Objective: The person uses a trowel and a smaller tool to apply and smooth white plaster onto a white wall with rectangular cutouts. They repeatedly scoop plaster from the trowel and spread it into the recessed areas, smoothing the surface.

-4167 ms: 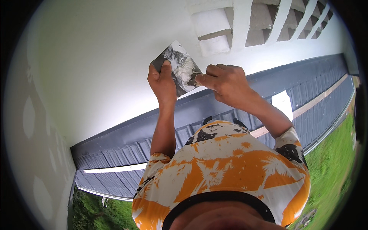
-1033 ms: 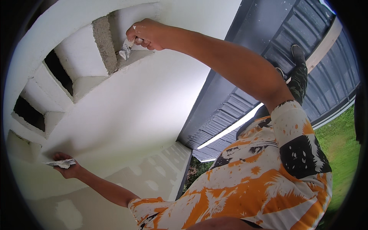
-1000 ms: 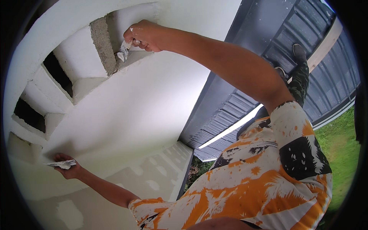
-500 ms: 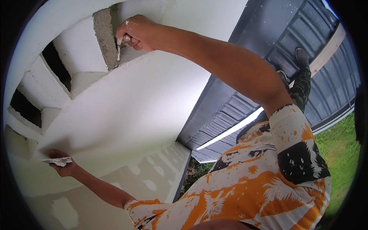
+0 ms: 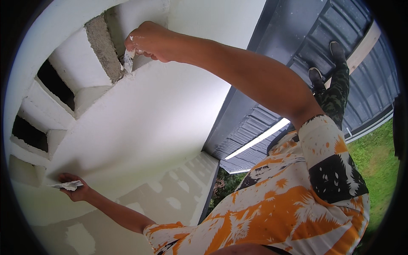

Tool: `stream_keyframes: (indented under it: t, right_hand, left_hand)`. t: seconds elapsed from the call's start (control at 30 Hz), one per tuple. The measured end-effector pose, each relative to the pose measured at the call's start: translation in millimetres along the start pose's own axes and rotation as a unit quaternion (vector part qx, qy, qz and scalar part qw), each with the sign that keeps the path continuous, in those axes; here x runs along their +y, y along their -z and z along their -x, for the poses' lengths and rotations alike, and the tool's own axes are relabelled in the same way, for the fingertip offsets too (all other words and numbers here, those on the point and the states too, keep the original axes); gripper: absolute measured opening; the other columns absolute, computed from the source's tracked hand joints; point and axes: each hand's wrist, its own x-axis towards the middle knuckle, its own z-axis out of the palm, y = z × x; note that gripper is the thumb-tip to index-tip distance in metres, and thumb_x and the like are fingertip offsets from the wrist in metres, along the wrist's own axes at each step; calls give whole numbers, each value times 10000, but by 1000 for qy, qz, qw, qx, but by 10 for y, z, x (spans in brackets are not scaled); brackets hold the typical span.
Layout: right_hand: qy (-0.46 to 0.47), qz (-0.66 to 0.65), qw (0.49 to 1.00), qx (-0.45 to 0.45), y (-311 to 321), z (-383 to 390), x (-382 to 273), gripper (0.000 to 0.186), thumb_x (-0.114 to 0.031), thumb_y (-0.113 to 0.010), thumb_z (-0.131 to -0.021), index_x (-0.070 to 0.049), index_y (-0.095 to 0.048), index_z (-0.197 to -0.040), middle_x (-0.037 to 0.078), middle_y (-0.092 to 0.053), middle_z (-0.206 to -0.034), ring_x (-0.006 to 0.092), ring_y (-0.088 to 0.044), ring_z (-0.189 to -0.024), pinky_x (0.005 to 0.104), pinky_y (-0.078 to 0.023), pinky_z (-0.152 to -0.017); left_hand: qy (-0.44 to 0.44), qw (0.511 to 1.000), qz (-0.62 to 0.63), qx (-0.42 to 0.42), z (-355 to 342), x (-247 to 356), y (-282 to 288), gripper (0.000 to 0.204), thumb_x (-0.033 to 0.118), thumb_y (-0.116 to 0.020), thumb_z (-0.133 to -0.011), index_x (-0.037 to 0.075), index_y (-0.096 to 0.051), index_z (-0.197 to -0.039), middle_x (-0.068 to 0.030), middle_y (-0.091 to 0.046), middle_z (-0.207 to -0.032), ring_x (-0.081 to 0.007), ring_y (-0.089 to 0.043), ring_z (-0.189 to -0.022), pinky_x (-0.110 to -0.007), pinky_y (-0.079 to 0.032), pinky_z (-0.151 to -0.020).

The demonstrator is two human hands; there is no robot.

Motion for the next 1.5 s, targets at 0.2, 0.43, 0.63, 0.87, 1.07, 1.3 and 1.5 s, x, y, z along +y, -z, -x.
stream_keyframes:
  t: [0.2,0.43,0.63,0.87,1.07,1.3,1.5]
  right_hand:
    - [95,97,990,35,50,-238,268,153,-36,-728,-746,-111,-599,-780,-47,-502,-637,126,-465,-536,280,-370,-470]
    - [-38,-118,991,-44,-72,-71,42,123,16,-654,-780,-75,-579,-746,-46,-451,-622,122,-378,-516,284,-297,-452]
    - [-78,-336,935,77,207,389,-467,70,-16,-579,-852,-14,-643,-823,29,-485,-659,134,-340,-539,289,-306,-484]
    - [-85,-252,964,18,228,548,-330,148,-82,-621,-827,-48,-551,-702,12,-441,-605,87,-260,-491,277,-205,-472]
    - [-36,-289,954,72,350,396,-440,101,-84,-612,-842,-34,-601,-755,13,-466,-642,96,-291,-528,286,-212,-485]
    - [38,-62,997,23,175,308,-185,145,-58,-594,-847,-39,-704,-939,58,-567,-674,175,-522,-588,316,-409,-494]
    - [30,-85,992,89,367,367,-11,128,-83,-605,-830,-53,-712,-893,79,-573,-657,156,-530,-577,304,-425,-488]
  left_hand:
    - [-11,1000,8,-2,5,-5,-64,380,278,-587,-979,-9,-615,-1227,-168,-661,-1177,-292,-647,-1074,-449,-485,-1063]
    - [13,998,21,-60,45,-45,50,419,286,-586,-982,-7,-578,-1282,-168,-637,-1230,-307,-630,-1112,-455,-497,-1036]
    - [5,998,12,-62,32,-57,139,448,294,-584,-986,-15,-558,-1309,-172,-620,-1270,-322,-608,-1165,-464,-482,-1053]
    - [-24,999,-24,-23,124,-129,-226,474,299,-592,-981,-21,-542,-1327,-174,-617,-1275,-326,-607,-1167,-466,-480,-1060]
    - [-20,998,-32,-44,116,-86,-114,474,287,-610,-970,-10,-543,-1333,-175,-620,-1267,-323,-630,-1126,-457,-482,-1062]
    - [-6,997,-19,-74,77,-7,-178,446,279,-603,-978,-12,-560,-1314,-170,-627,-1264,-306,-635,-1126,-444,-483,-1062]
    - [13,993,-5,-120,45,67,-173,439,275,-582,-992,-27,-558,-1310,-176,-633,-1257,-317,-630,-1142,-443,-483,-1062]
